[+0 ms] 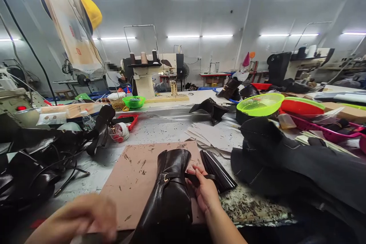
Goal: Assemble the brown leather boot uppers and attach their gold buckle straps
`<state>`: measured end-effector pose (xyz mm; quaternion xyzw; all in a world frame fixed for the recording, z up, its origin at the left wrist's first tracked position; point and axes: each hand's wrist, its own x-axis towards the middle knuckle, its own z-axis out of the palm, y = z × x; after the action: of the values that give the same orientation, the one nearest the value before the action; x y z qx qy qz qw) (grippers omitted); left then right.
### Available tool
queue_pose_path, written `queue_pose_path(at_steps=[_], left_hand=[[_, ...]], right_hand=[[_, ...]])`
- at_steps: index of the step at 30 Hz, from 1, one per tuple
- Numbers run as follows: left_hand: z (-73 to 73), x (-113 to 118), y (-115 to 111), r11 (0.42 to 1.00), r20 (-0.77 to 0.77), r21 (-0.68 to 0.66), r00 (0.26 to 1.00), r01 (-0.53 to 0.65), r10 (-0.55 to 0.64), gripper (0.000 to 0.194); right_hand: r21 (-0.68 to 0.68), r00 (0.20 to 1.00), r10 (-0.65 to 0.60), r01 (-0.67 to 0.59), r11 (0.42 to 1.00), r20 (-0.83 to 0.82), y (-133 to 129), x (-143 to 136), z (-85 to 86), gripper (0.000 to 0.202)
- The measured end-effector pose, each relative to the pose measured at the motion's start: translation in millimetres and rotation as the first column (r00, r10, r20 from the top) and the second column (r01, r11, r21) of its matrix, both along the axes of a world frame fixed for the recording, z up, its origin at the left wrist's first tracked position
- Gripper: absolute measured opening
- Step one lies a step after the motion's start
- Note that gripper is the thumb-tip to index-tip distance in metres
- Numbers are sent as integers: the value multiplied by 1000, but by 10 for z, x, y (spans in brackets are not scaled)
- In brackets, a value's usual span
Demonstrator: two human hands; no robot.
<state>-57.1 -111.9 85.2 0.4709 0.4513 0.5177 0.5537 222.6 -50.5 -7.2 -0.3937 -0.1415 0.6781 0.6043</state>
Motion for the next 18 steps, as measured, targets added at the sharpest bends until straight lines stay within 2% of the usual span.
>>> queue_pose_path(at_steps=[1,2,3,4,5,8,9,11,13,15,17,18], left_hand=[[-32,33,122,999,-119,-14,992,50,-51,24],[-98,109,247,991,-440,-19,889,130,-125,19],[-192,215,365,986,-664,6,738,168,-122,22],[-302,338,468,973,-777,50,622,224,-103,30],[-415,460,550,949,-841,71,530,306,-108,35],[-652,708,653,931,-928,135,373,339,-2,35],[-671,729,647,930,-944,149,327,337,33,33],[-616,688,597,922,-969,144,240,359,58,26],[-481,592,518,919,-982,91,186,384,19,13],[-337,502,427,939,-980,15,193,344,-55,3],[-237,448,343,965,-954,-36,278,260,-110,9],[-208,435,308,973,-923,-60,358,224,-139,10]], right_hand=[[-17,1000,-11,11,1000,0,-6,-9,10,32],[-35,1000,-22,22,999,4,-12,-24,24,33],[-54,1000,-29,30,998,9,-19,-40,41,35],[-74,999,-33,34,997,12,-25,-54,59,35],[-93,999,-37,38,995,10,-30,-60,78,34],[-103,993,-116,114,988,-8,-26,5,147,22],[-91,985,-175,173,981,-10,-19,62,177,16],[-62,954,-299,298,953,-10,5,220,254,6],[-76,912,-410,408,910,-19,35,397,353,4],[-104,865,-501,495,863,-33,60,540,465,9],[-35,833,-552,551,834,-38,59,602,579,6],[54,834,-552,552,832,-17,40,598,634,4]])
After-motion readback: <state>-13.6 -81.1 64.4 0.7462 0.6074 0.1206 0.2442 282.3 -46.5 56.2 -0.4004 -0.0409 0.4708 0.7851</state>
